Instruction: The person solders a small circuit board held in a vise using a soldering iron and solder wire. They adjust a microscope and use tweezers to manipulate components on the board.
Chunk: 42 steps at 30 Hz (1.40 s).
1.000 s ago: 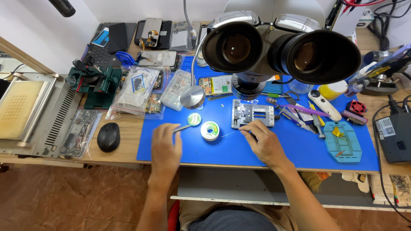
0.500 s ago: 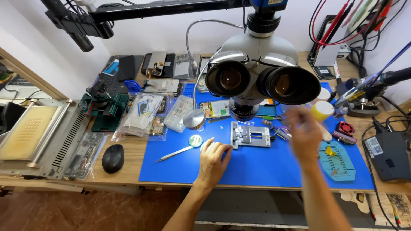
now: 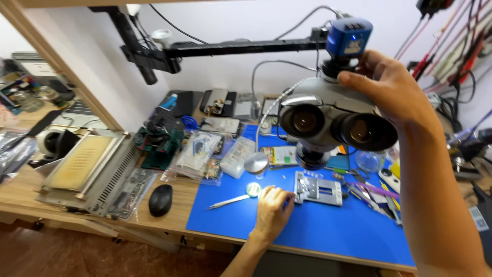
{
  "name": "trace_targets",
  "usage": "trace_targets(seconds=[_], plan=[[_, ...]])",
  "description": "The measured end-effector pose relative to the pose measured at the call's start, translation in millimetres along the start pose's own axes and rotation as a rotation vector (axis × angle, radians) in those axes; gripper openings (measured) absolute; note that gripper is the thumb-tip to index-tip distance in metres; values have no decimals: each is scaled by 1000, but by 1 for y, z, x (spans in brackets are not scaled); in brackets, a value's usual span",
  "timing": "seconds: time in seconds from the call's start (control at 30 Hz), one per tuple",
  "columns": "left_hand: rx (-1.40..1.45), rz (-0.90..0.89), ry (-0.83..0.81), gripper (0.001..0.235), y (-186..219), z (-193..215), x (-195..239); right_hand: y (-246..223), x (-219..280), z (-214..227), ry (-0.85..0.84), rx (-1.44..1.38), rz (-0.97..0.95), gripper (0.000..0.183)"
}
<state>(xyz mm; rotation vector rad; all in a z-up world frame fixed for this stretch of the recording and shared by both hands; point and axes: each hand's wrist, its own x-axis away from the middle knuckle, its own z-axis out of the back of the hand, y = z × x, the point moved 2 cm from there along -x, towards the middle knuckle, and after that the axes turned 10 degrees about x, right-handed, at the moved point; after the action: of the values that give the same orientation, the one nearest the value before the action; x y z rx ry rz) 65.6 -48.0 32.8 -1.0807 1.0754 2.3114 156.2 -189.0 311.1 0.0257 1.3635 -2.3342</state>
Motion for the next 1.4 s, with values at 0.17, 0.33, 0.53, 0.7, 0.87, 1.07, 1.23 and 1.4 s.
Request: trace_targets(seconds=[0.17,0.33,0.53,0.7,0.87,1.07,1.23,1.4], plan=[[-48,1,-5,8,-2,0,1,-9,-3,-1,38,-8,-87,45],[-61,13,-3,9,-2,-2,4,-9,1,0,74,74,-94,37],[-71,13,-13,10,-3,-2,5,-5,-1,0,60,34,-68,33],[-59,14,-17,10,-3,-3,6,-2,-2,0,47,-46,-52,32],[-59,9,-11,11,-4,-3,6,-4,-1,-1,45,-62,-63,33],[-45,9,-15,11,-2,-2,5,1,-4,0,36,-76,-60,33],[-47,4,-15,11,-3,-3,6,0,-4,-1,36,-81,-63,33],[-51,5,-17,11,-3,-3,6,-2,-3,-1,44,-45,-78,32]])
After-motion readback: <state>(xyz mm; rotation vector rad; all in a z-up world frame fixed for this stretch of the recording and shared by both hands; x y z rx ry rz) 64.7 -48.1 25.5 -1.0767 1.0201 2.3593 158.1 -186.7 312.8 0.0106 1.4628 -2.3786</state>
